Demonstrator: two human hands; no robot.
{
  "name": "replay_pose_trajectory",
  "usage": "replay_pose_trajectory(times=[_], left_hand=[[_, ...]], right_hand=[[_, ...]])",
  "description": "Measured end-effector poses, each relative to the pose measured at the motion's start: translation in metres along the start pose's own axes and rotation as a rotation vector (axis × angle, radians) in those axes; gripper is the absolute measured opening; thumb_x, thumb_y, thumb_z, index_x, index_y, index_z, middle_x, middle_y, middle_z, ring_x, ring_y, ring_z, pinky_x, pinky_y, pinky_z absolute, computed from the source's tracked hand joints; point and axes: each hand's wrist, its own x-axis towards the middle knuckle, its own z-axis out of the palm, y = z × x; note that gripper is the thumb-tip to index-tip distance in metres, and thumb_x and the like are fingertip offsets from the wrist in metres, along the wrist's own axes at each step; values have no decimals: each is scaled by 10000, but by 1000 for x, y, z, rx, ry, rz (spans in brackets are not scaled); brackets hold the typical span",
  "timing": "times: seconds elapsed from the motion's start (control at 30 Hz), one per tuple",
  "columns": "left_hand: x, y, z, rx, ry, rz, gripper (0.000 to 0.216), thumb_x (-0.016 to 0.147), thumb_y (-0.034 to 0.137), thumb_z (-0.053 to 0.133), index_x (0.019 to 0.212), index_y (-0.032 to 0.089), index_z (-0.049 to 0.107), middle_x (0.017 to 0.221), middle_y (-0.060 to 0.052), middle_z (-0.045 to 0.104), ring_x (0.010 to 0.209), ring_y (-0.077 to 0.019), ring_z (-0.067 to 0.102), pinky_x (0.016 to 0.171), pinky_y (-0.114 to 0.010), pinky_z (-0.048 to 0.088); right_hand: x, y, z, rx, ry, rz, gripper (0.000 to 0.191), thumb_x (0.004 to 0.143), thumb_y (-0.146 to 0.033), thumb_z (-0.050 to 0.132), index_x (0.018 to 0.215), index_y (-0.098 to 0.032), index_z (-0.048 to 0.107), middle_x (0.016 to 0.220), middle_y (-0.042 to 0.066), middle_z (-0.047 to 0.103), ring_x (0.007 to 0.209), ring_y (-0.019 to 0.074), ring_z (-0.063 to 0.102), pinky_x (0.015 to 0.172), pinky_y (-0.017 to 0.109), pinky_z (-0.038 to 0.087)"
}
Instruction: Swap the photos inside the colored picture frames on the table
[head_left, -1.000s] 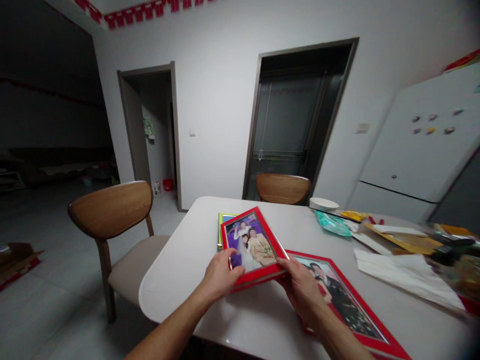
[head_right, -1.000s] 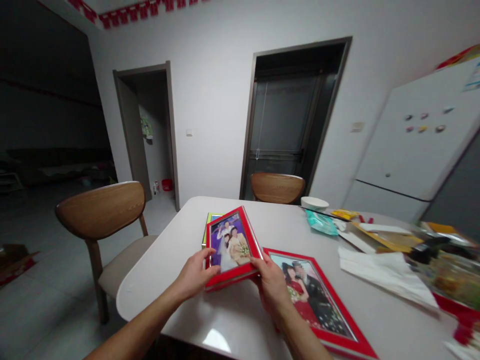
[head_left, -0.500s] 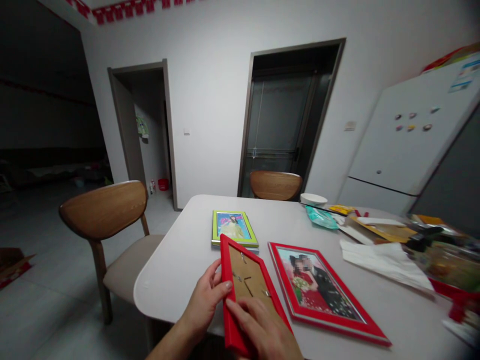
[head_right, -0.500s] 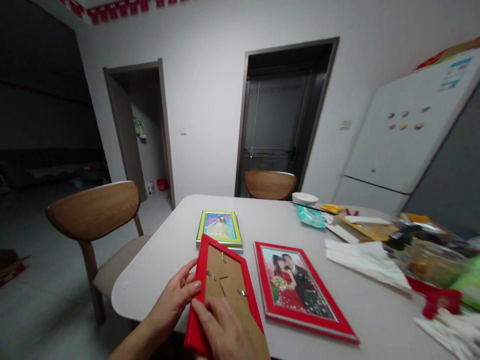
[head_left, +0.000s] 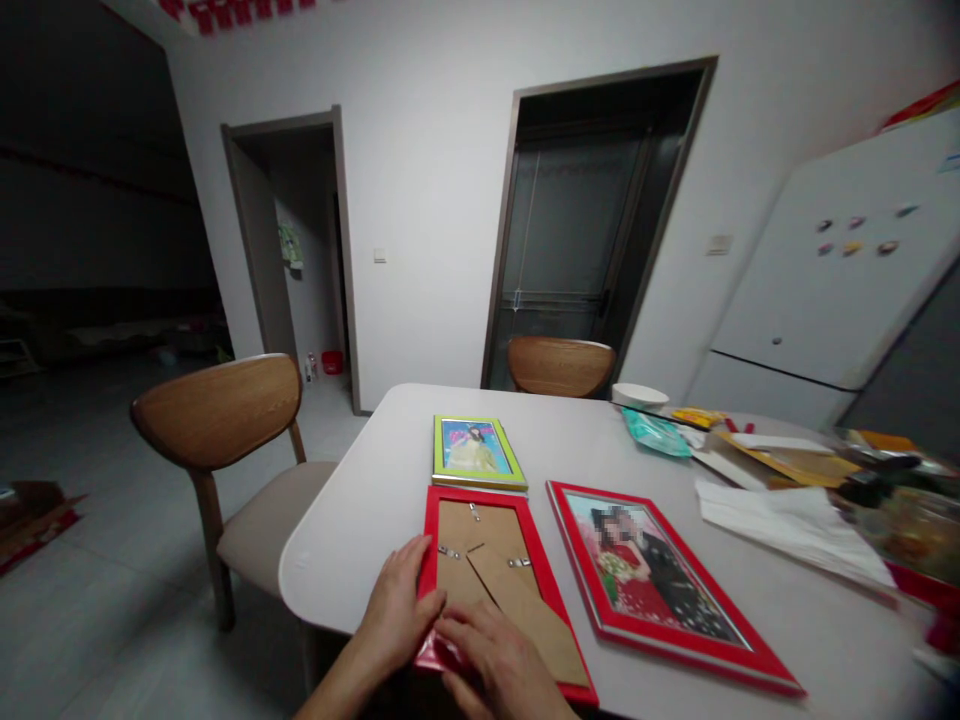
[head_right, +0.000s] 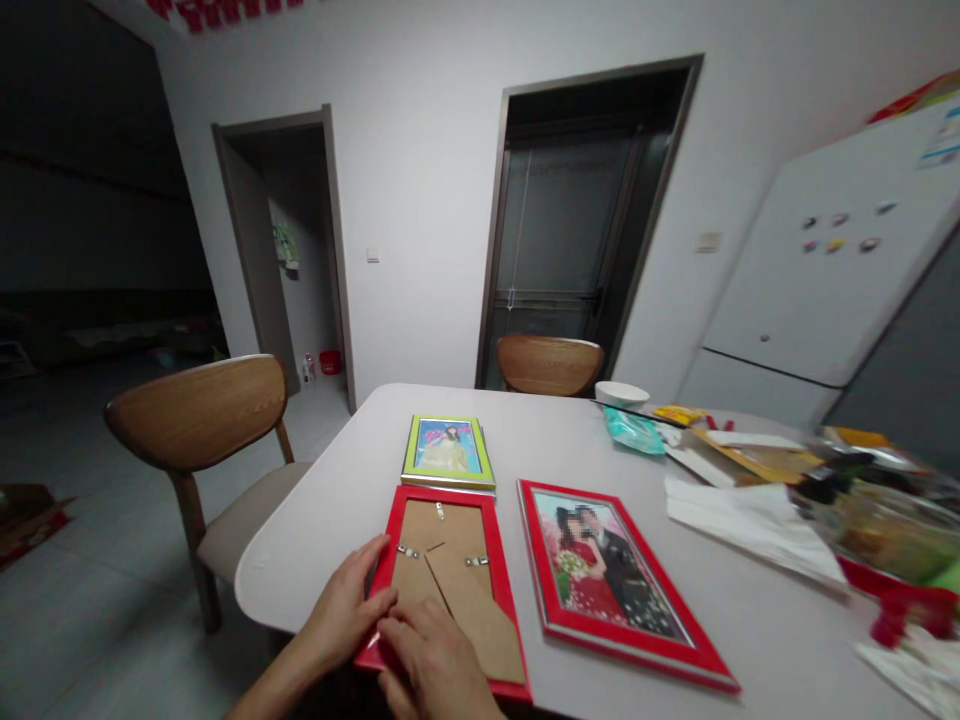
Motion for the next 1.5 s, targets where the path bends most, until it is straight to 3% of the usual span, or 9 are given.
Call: replay_pose_trajectory(times=[0.13,0.23,0.4,0.57,0.83,1.03,1.23,1.5], left_hand=[[-2,5,-1,103,-35,-14,585,657,221,457,1220,84,376,1263,-105,417,1166,-202,351,1001,-317,213],[-4,11,0,158,-69,-44,631,649,240,464,1243,70,336,1297,-113,367,1199,-214,300,1018,-340,165],[-5,14,4,199,-103,-48,623,654,230,446,1251,98,328,1317,-91,340,1222,-196,263,1029,-342,120],[-6,10,3,131,-61,-10,577,655,198,437,1225,138,377,1296,-78,378,1214,-185,281,1025,-350,131],[-6,2,9,135,2,29,521,665,188,440,1183,136,434,1269,-92,414,1193,-197,318,1017,-366,164],[-7,9,6,172,1,30,477,688,185,428,1162,139,458,1267,-99,414,1185,-200,329,1010,-365,185],[-7,7,7,164,13,42,442,685,174,442,1125,158,489,1258,-94,428,1177,-201,342,1010,-370,185],[-7,5,9,179,23,52,417,689,164,440,1101,161,506,1256,-97,429,1171,-204,349,1003,-376,201]], right_hand=[[2,29,-30,-67,57,221,333,752,-220,409,1045,-173,560,1083,100,558,993,191,491,864,325,386],[5,61,-43,-185,47,373,338,729,-213,426,1019,-134,581,1080,122,550,994,209,482,877,323,362],[10,82,-44,-268,42,397,273,727,-152,389,837,-160,640,944,92,580,902,184,495,774,258,379],[17,79,-44,-285,43,399,271,750,-158,374,691,-159,638,802,71,565,773,161,501,687,241,373],[11,64,-49,-195,88,356,280,789,-249,376,863,-154,629,903,96,563,861,188,490,764,287,374],[0,31,-47,-22,-105,173,191,704,-237,516,853,-240,635,1007,47,547,936,183,477,830,314,361],[-1,35,-34,-24,-53,230,159,706,-194,505,777,-227,643,1032,60,538,957,192,471,850,349,350],[1,36,-35,-35,-19,216,151,713,-167,484,745,-215,623,979,49,550,911,179,482,824,337,358]])
